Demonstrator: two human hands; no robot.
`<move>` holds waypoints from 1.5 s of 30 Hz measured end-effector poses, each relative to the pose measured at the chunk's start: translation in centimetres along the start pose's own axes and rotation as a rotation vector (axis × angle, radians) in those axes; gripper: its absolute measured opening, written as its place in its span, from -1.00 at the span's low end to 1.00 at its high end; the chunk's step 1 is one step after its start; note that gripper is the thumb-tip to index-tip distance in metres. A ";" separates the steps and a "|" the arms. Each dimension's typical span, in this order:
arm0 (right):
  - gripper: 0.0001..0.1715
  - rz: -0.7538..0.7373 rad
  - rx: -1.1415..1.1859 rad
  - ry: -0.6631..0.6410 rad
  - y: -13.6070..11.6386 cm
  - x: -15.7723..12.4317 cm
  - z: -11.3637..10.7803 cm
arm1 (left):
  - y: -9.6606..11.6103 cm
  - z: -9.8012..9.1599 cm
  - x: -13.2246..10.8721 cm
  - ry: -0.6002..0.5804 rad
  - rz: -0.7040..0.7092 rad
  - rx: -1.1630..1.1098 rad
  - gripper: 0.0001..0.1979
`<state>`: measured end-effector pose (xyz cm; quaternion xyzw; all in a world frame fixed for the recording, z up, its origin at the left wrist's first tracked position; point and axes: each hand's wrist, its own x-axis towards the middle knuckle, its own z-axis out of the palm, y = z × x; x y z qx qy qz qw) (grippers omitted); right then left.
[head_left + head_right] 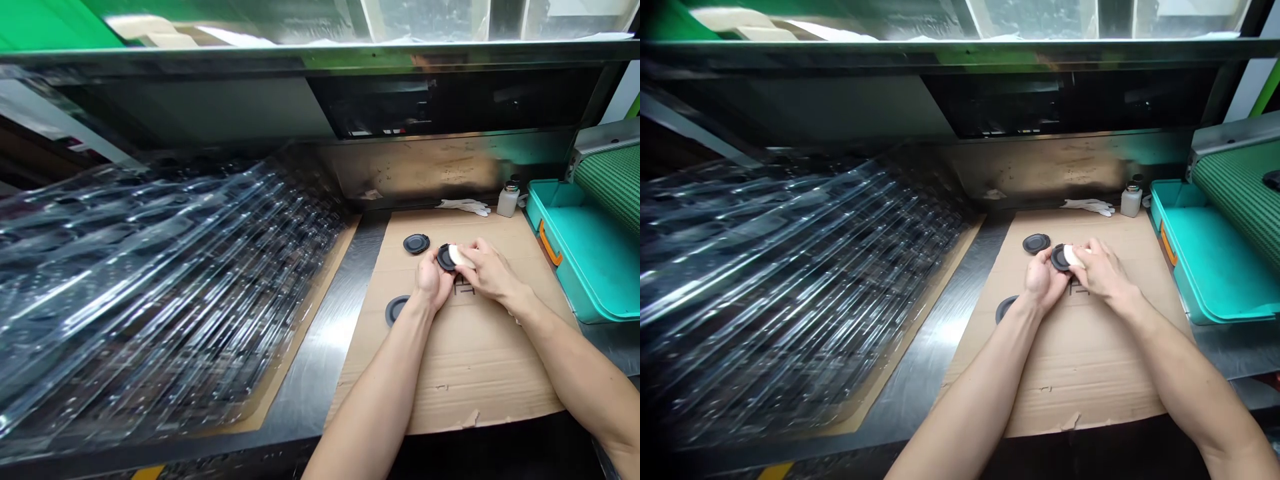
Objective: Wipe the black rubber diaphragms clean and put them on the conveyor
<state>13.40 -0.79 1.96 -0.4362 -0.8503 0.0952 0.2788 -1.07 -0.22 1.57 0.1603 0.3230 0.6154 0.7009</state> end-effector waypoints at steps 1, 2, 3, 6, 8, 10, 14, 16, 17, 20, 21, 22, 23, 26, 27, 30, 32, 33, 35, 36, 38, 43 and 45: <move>-0.63 0.012 -0.013 -0.002 0.1 0.0 -0.2 | -0.1 0.0 0.0 0.011 0.005 0.003 -0.67; -0.65 -0.004 0.004 -0.027 0.2 0.0 -0.3 | -0.2 0.0 0.0 0.019 0.002 0.004 -0.67; -0.66 -0.038 0.038 -0.065 0.3 -0.1 -0.5 | -0.3 0.0 0.0 0.021 -0.007 0.004 -0.66; -0.70 -0.035 0.069 -0.095 0.6 0.0 -0.7 | -0.5 0.0 0.1 0.018 -0.026 0.016 -0.61; -0.72 0.017 0.039 -0.061 0.8 0.1 -0.8 | -0.8 0.0 0.2 0.032 -0.028 0.039 -0.61; -0.74 -0.008 0.067 -0.086 0.9 0.2 -0.9 | -1.0 0.0 0.3 0.027 -0.037 0.059 -0.61; -0.74 0.053 0.022 -0.109 0.9 0.2 -1.1 | -1.5 0.0 0.3 0.054 -0.040 0.073 -0.63; -0.75 0.070 -0.020 -0.095 0.6 0.1 -1.1 | -1.5 0.0 0.3 0.086 -0.029 0.067 -0.65; -0.75 0.034 -0.009 -0.106 0.5 0.0 -1.0 | -1.4 -0.1 0.4 0.085 -0.031 0.060 -0.65; -0.74 -0.043 0.024 -0.136 0.2 -0.1 -0.5 | -1.1 -0.4 0.4 0.050 -0.056 0.022 -0.60; -0.72 -0.006 0.002 -0.115 0.2 -0.1 -0.3 | -1.0 -0.4 0.5 0.052 -0.055 0.013 -0.60; -0.68 0.051 -0.028 -0.082 0.2 -0.2 -0.2 | -0.9 -0.4 0.6 0.065 -0.046 0.008 -0.61; -0.65 0.096 -0.049 -0.057 0.2 -0.2 -0.1 | -0.9 -0.4 0.6 0.079 -0.033 0.004 -0.63; -0.60 0.059 -0.027 -0.088 0.4 -0.2 -0.2 | -0.8 -0.4 0.7 0.086 -0.033 -0.007 -0.62; -0.61 0.044 -0.024 -0.110 0.5 -0.2 -0.4 | -0.7 -0.3 0.7 0.084 -0.038 -0.008 -0.60; -0.65 0.218 -0.153 -0.056 1.7 -0.2 -1.3 | -0.4 -0.4 0.5 0.111 -0.031 0.024 -0.59; -0.66 0.387 -0.268 0.050 2.9 -0.1 -1.6 | -0.1 -0.4 0.3 0.100 -0.036 0.035 -0.59; -0.66 0.432 -0.303 0.084 3.5 -0.1 -1.5 | 0.1 -0.4 0.1 0.081 -0.053 0.027 -0.58; -0.63 0.453 -0.333 0.086 4.5 0.0 -1.1 | 0.3 -0.3 -0.3 0.033 -0.100 -0.014 -0.55; -0.60 0.446 -0.335 0.063 4.9 0.0 -0.7 | 0.3 -0.2 -0.5 0.011 -0.120 -0.040 -0.54; -0.54 0.432 -0.331 0.023 5.4 0.1 0.0 | 0.4 0.0 -0.8 -0.023 -0.145 -0.084 -0.53; -0.47 0.429 -0.316 0.017 5.8 0.0 0.5 | 0.7 0.3 -1.3 -0.056 -0.174 -0.122 -0.61; -0.46 0.426 -0.321 0.021 5.8 0.0 0.4 | 0.8 0.4 -1.4 -0.058 -0.180 -0.132 -0.64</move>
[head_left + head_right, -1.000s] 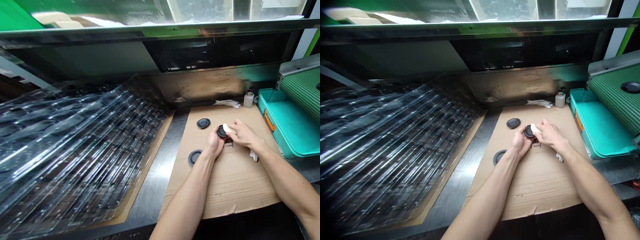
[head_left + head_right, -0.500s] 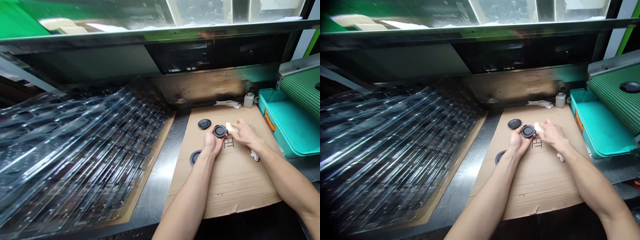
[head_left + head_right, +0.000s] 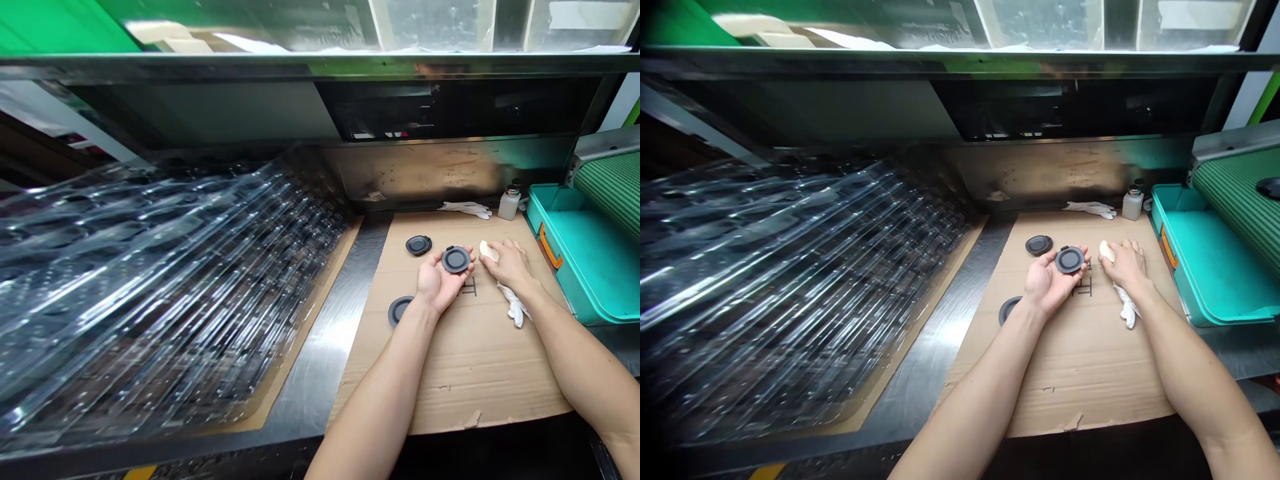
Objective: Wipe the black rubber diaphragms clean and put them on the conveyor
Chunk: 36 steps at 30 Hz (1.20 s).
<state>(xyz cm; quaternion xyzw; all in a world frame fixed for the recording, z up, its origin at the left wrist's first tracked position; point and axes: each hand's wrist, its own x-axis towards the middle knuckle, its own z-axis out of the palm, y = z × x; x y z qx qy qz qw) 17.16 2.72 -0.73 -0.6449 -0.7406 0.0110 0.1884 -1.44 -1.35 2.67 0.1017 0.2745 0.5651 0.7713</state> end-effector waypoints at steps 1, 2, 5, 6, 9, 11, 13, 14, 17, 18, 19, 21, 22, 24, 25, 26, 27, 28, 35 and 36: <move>-0.46 -0.002 -0.001 0.002 0.0 0.0 0.0 | 0.0 0.1 0.0 0.002 -0.002 -0.009 -0.64; -0.47 -0.003 -0.001 0.002 0.0 0.0 -0.1 | 0.0 0.1 -0.1 0.006 -0.004 -0.020 -0.65; -0.48 -0.003 0.000 -0.007 -0.2 0.0 -0.3 | 0.0 0.4 -0.2 0.037 -0.008 -0.060 -0.66; -0.49 -0.002 -0.001 -0.011 -0.2 0.0 -0.3 | 0.0 0.5 -0.2 0.045 -0.003 -0.073 -0.67; -0.48 0.005 -0.004 -0.017 -0.3 -0.1 -0.5 | 0.1 0.6 -0.2 0.049 0.010 -0.105 -0.66; -0.47 0.007 -0.008 -0.020 -0.3 -0.1 -0.5 | 0.1 0.6 -0.1 0.041 0.004 -0.110 -0.61; -0.45 0.006 -0.018 -0.021 -0.3 0.0 -0.3 | -0.1 0.4 0.0 0.032 0.010 -0.066 -0.59; -0.44 0.006 -0.024 -0.021 -0.2 0.0 -0.3 | -0.3 0.2 0.1 0.023 0.037 -0.004 -0.60; -0.45 0.005 -0.037 -0.017 -0.1 0.0 -0.1 | -1.5 -0.5 0.2 0.004 0.320 0.391 -0.55; -0.46 0.007 -0.037 -0.017 -0.1 0.0 -0.1 | -1.9 -0.7 0.2 -0.001 0.474 0.576 -0.40; -0.46 0.010 -0.036 -0.019 -0.2 0.0 -0.2 | -2.4 -1.0 0.2 -0.011 0.634 0.761 -0.25; -0.47 0.017 -0.036 -0.034 -0.3 0.0 -0.4 | -3.2 -1.3 0.1 -0.045 0.890 1.064 -0.08; -0.48 0.019 -0.035 -0.044 -0.3 -0.1 -0.5 | -3.5 -1.5 0.0 -0.068 0.969 1.164 -0.07; -0.48 0.023 -0.032 -0.060 -0.5 -0.1 -0.8 | -3.8 -1.6 -0.1 -0.093 1.051 1.271 -0.07; -0.47 0.027 -0.030 -0.065 -0.5 -0.1 -0.9 | -3.8 -1.7 -0.2 -0.090 1.070 1.297 -0.07; -0.46 0.031 -0.027 -0.067 -0.6 -0.1 -1.0 | -3.8 -1.7 -0.2 -0.082 1.083 1.319 -0.07; -0.45 0.033 -0.025 -0.066 -0.6 -0.1 -1.0 | -3.7 -1.8 -0.3 -0.073 1.093 1.337 -0.06; -0.45 0.034 -0.023 -0.063 -0.6 -0.1 -1.0 | -3.6 -1.8 -0.3 -0.065 1.100 1.355 -0.06; -0.48 0.038 -0.024 -0.074 -0.7 -0.1 -1.0 | -3.7 -2.0 -0.2 -0.072 1.103 1.399 -0.06; -0.48 0.037 -0.026 -0.075 -0.7 -0.1 -1.1 | -3.8 -2.1 -0.2 -0.073 1.101 1.403 -0.07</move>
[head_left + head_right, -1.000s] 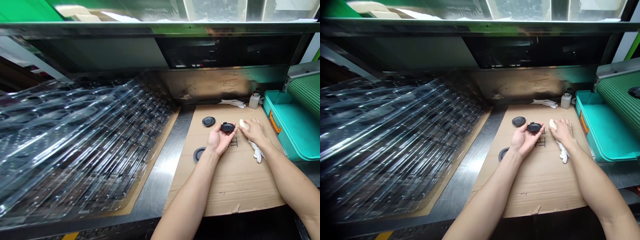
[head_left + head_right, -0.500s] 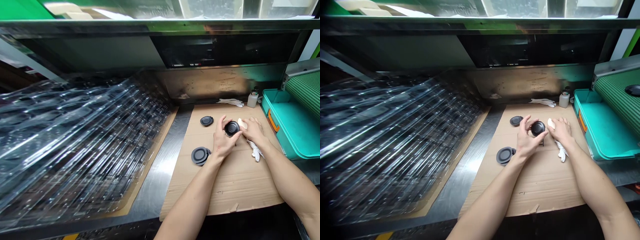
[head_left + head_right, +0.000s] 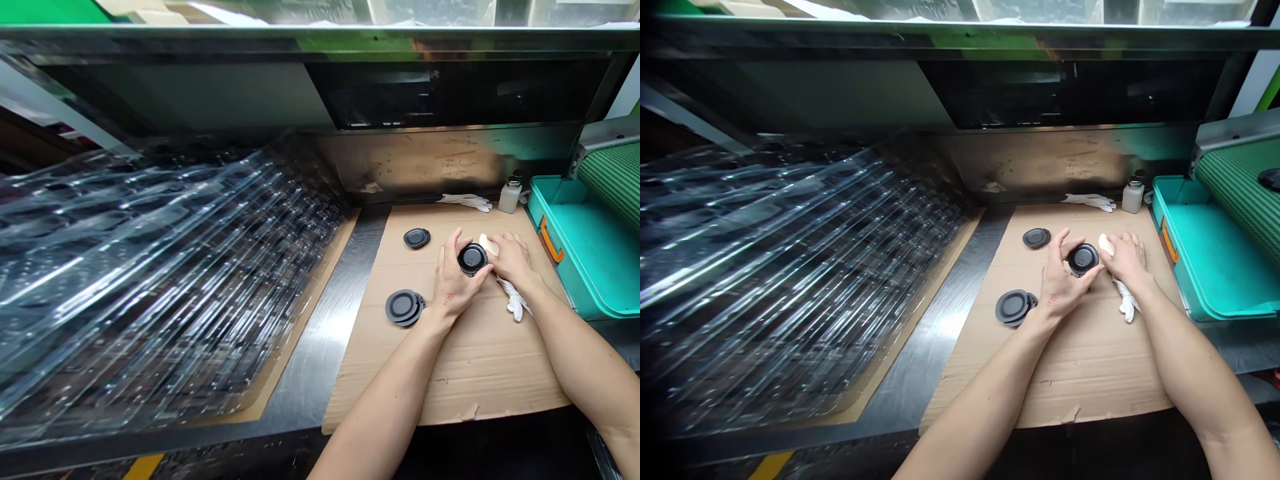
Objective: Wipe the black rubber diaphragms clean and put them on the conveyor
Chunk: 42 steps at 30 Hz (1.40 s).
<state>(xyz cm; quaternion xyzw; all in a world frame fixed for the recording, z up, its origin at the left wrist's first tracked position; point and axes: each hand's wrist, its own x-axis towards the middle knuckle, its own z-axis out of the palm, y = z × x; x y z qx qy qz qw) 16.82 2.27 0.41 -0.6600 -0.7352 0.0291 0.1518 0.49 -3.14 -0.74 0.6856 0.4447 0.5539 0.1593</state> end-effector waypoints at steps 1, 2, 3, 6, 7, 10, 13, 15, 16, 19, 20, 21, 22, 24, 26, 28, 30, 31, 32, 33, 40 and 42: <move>-0.48 -0.001 -0.002 0.001 0.0 0.0 -0.1 | 0.0 0.0 0.0 -0.002 0.001 0.002 -0.07; -0.48 -0.003 -0.004 0.002 0.0 0.0 -0.1 | -0.1 0.1 0.0 -0.005 0.002 0.003 -0.08; -0.48 -0.004 -0.006 0.004 -0.1 0.0 -0.1 | -0.1 0.1 0.0 -0.008 0.003 0.004 -0.09; -0.50 -0.009 -0.014 0.008 0.0 0.0 -0.2 | -0.2 0.2 -0.1 -0.021 0.007 0.003 -0.12; -0.50 -0.011 -0.016 0.010 0.0 0.0 -0.1 | -0.2 0.2 -0.1 -0.025 0.012 0.000 -0.13; -0.50 -0.016 -0.020 0.014 0.1 0.0 0.0 | -0.2 0.3 -0.2 -0.026 0.029 -0.010 -0.14; -0.50 -0.012 -0.015 0.012 0.1 0.0 -0.1 | 0.0 0.3 -0.3 -0.024 0.030 -0.015 -0.14; -0.49 -0.012 -0.010 0.007 0.1 0.0 -0.1 | 0.3 0.2 -0.2 -0.015 0.033 -0.016 -0.17; -0.49 -0.013 -0.009 0.002 0.1 0.0 -0.2 | 0.5 0.2 -0.2 -0.020 0.033 -0.020 -0.22; -0.51 -0.022 -0.017 -0.001 0.1 0.0 -0.1 | 0.8 0.1 -0.2 -0.120 -0.006 -0.040 -0.64; -0.51 -0.024 -0.019 0.008 0.2 0.0 0.1 | 0.7 0.2 -0.3 -0.178 -0.019 -0.031 -0.74; -0.50 -0.025 -0.021 0.021 0.2 0.0 0.2 | 0.6 0.4 -0.4 -0.236 -0.026 -0.009 -0.75; -0.50 -0.023 -0.020 0.035 0.3 0.1 0.3 | 0.4 0.6 -0.5 -0.285 -0.028 0.021 -0.73; -0.49 -0.023 -0.013 0.052 0.4 0.1 0.6 | 0.1 0.9 -0.7 -0.353 -0.024 0.084 -0.73; -0.49 -0.025 -0.005 0.056 0.4 0.2 0.7 | -0.1 1.1 -0.8 -0.380 -0.024 0.148 -0.75; -0.50 -0.029 0.004 0.052 0.4 0.2 0.6 | 0.1 0.8 -0.8 -0.377 -0.020 0.242 -0.76; -0.50 -0.027 0.008 0.044 0.4 0.2 0.6 | 0.5 0.3 -0.9 -0.410 -0.014 0.307 -0.63; -0.50 -0.026 0.005 0.041 0.4 0.2 0.6 | 0.8 0.0 -0.9 -0.453 -0.016 0.314 -0.49; -0.50 -0.026 0.001 0.040 0.5 0.2 0.6 | 0.9 -0.2 -1.0 -0.505 -0.022 0.305 -0.36; -0.50 -0.026 -0.005 0.042 0.5 0.2 0.6 | 1.1 -0.4 -1.1 -0.556 -0.027 0.289 -0.27; -0.45 -0.023 0.000 0.037 1.0 0.6 1.3 | 1.9 -1.3 -1.0 -0.578 0.007 0.264 -0.32; -0.45 -0.022 0.005 0.043 1.0 0.6 1.5 | 1.5 -2.9 0.5 -0.470 0.027 0.303 -0.33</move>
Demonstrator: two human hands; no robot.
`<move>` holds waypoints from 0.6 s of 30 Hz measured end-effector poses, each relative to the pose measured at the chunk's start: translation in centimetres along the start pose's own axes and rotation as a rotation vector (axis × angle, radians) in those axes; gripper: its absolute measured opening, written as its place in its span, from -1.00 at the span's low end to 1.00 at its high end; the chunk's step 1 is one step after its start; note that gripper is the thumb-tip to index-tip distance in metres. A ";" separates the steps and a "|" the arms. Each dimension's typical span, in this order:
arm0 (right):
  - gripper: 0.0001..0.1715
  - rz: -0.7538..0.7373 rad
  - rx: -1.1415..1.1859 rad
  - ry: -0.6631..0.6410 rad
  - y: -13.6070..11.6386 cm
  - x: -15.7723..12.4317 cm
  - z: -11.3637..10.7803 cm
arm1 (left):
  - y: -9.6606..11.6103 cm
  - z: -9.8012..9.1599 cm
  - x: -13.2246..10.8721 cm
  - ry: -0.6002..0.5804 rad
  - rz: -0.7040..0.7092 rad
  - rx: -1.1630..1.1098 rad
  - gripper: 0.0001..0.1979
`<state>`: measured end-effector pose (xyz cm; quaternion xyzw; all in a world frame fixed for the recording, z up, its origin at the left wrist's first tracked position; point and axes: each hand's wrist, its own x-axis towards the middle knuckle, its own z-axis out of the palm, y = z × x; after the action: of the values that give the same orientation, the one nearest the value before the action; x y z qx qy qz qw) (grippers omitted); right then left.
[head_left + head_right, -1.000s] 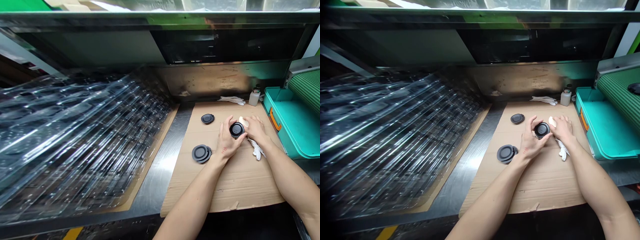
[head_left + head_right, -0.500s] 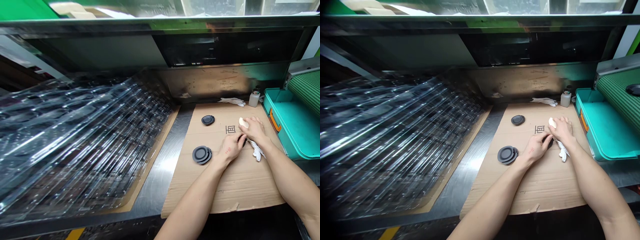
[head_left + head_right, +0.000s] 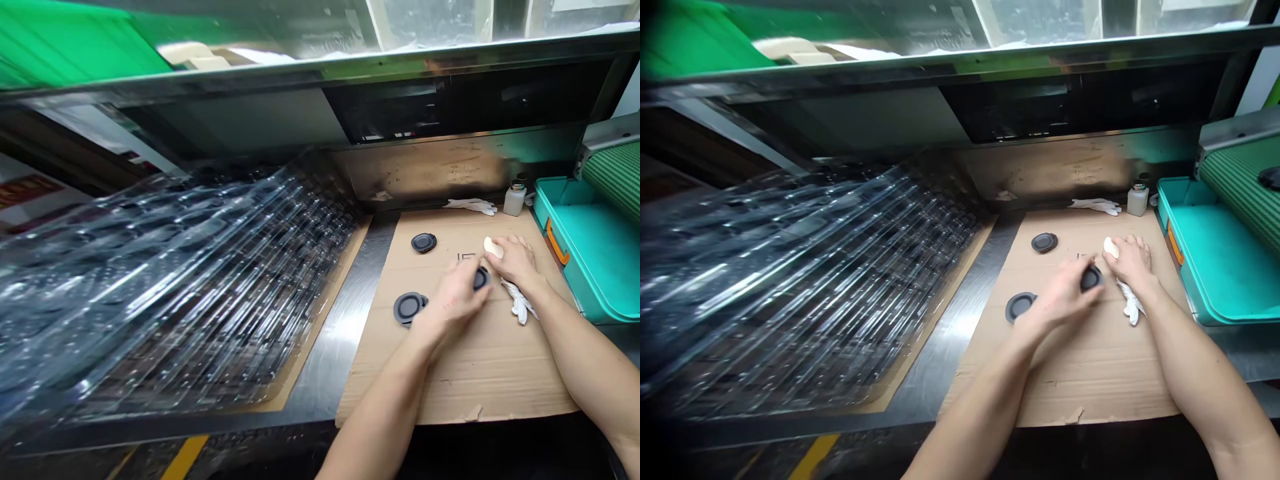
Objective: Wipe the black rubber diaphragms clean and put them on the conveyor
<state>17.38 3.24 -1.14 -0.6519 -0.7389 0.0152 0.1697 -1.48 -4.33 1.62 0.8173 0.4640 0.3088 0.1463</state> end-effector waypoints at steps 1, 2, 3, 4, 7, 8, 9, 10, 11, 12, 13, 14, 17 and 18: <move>-0.45 0.000 0.005 0.008 0.0 0.0 0.1 | -0.9 -1.3 0.5 0.054 -0.021 0.030 -0.32; -0.46 0.000 0.011 0.015 0.0 -0.1 0.2 | -2.1 -2.6 1.1 0.095 -0.055 0.064 -0.30; -0.46 0.001 0.019 0.020 0.0 -0.1 0.2 | -3.5 -4.0 1.8 0.110 -0.105 0.105 -0.26; -0.46 0.003 0.028 0.021 0.0 -0.2 0.2 | -5.0 -5.3 2.6 0.099 -0.166 0.147 -0.22; -0.51 0.007 0.051 0.011 0.0 -0.4 0.2 | -9.4 -7.6 4.6 -0.015 -0.349 0.216 -0.07; -0.52 0.007 0.057 0.010 0.0 -0.4 0.1 | -10.5 -7.9 5.2 -0.061 -0.388 0.215 -0.03; -0.53 0.007 0.062 0.012 0.0 -0.5 0.1 | -11.4 -7.9 5.6 -0.105 -0.410 0.209 0.00; -0.54 0.006 0.067 0.015 0.0 -0.5 0.1 | -12.1 -7.8 6.0 -0.144 -0.418 0.201 0.01; -0.55 0.008 0.070 0.017 0.0 -0.5 0.1 | -12.5 -7.6 6.3 -0.175 -0.419 0.194 0.00; -0.55 0.008 0.075 0.017 0.0 -0.5 0.2 | -12.7 -7.3 6.5 -0.197 -0.416 0.189 -0.01; -0.55 0.008 0.079 0.016 0.1 -0.5 0.2 | -12.8 -7.0 6.8 -0.209 -0.407 0.183 -0.01; -0.55 0.009 0.084 0.014 0.1 -0.5 0.3 | -12.8 -6.8 6.9 -0.211 -0.398 0.176 -0.01; -0.55 0.015 0.093 0.010 0.1 -0.4 0.5 | -12.7 -6.4 7.3 -0.189 -0.397 0.160 0.06; -0.55 0.017 0.094 0.010 0.1 -0.4 0.5 | -12.7 -6.3 7.3 -0.179 -0.404 0.150 0.09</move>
<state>17.34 2.96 -1.71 -0.6496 -0.7309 0.0483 0.2037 -11.23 8.26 2.42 0.7405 0.6251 0.1642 0.1843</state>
